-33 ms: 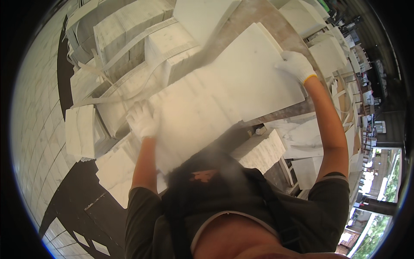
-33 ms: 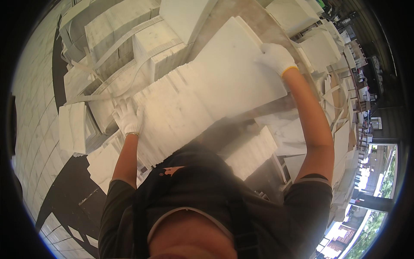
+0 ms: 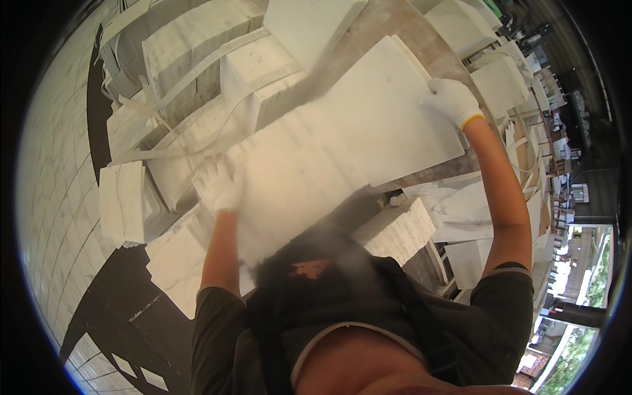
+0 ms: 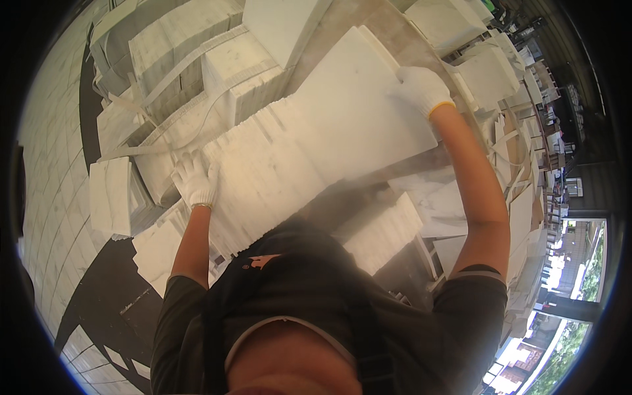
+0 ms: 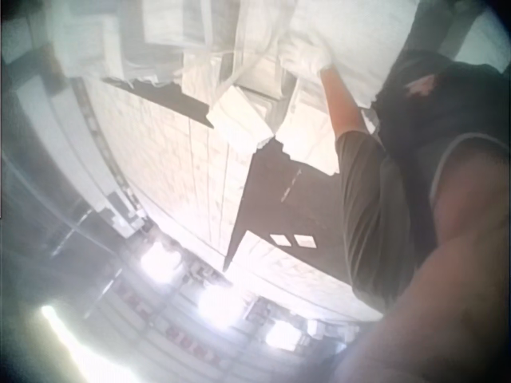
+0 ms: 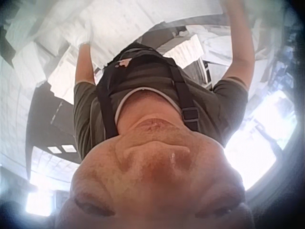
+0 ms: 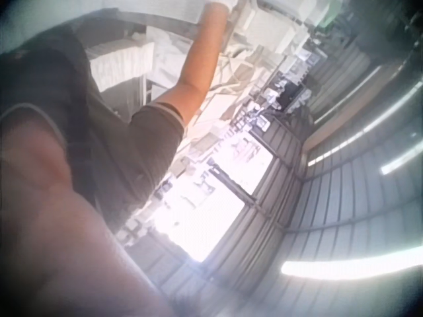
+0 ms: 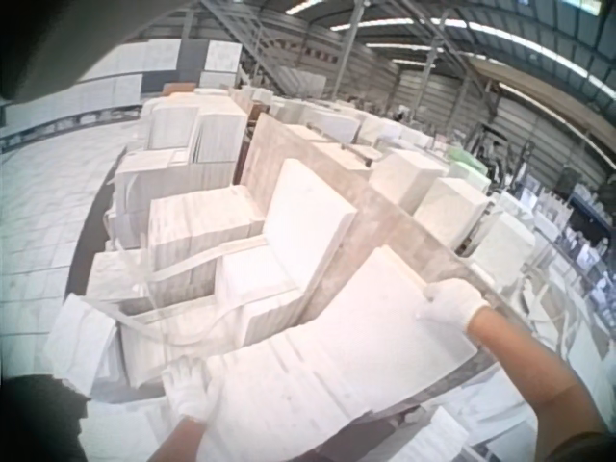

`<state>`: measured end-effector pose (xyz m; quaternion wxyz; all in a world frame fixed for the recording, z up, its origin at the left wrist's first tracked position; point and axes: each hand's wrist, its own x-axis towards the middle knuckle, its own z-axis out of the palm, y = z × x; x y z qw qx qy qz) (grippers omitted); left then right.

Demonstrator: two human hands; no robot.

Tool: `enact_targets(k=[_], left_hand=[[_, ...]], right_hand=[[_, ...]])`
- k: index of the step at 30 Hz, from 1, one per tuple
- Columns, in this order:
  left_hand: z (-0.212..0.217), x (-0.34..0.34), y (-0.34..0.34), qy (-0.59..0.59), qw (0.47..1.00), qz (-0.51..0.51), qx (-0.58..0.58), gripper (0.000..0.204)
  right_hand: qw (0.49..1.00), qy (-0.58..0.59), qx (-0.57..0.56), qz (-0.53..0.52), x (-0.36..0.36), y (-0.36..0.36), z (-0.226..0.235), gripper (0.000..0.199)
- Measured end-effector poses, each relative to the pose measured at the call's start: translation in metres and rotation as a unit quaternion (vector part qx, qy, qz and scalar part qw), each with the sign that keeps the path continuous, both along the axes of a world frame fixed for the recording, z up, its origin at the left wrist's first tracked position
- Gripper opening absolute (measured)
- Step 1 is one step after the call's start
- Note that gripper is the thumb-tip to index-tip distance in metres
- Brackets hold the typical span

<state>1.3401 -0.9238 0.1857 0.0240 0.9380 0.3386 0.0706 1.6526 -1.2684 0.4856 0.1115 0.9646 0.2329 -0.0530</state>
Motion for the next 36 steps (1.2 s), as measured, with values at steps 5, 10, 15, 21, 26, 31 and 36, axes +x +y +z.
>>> enact_targets(k=[5, 10, 15, 21, 26, 31, 36], left_hand=[[-0.004, 0.002, 0.002, 0.011, 1.0, 0.007, 0.02, 0.071], [-0.006, 0.002, 0.002, 0.038, 0.998, 0.016, 0.054, 0.07], [0.001, 0.004, 0.004, 0.045, 0.999, 0.024, 0.01, 0.07], [0.008, 0.006, 0.008, 0.047, 0.998, 0.017, -0.044, 0.072], [0.005, 0.002, 0.009, -0.03, 1.0, -0.003, 0.001, 0.071], [0.004, 0.002, 0.009, -0.067, 0.998, -0.001, -0.01, 0.069], [0.006, 0.004, 0.007, -0.056, 0.998, 0.004, -0.011, 0.07]], right_hand=[[0.994, -0.046, -0.102, 0.0, -0.008, 0.023, 0.023, 0.037], [0.994, -0.084, -0.009, 0.071, 0.009, 0.066, 0.058, 0.038], [0.975, -0.093, 0.121, 0.164, 0.074, 0.153, 0.055, 0.041], [0.965, -0.154, 0.068, 0.201, 0.166, 0.269, 0.006, 0.046], [0.977, -0.181, 0.037, 0.105, 0.177, 0.325, -0.019, 0.035], [0.962, -0.258, 0.007, 0.091, 0.159, 0.338, -0.035, 0.026], [0.931, -0.34, 0.031, 0.13, 0.155, 0.333, -0.049, 0.023]])
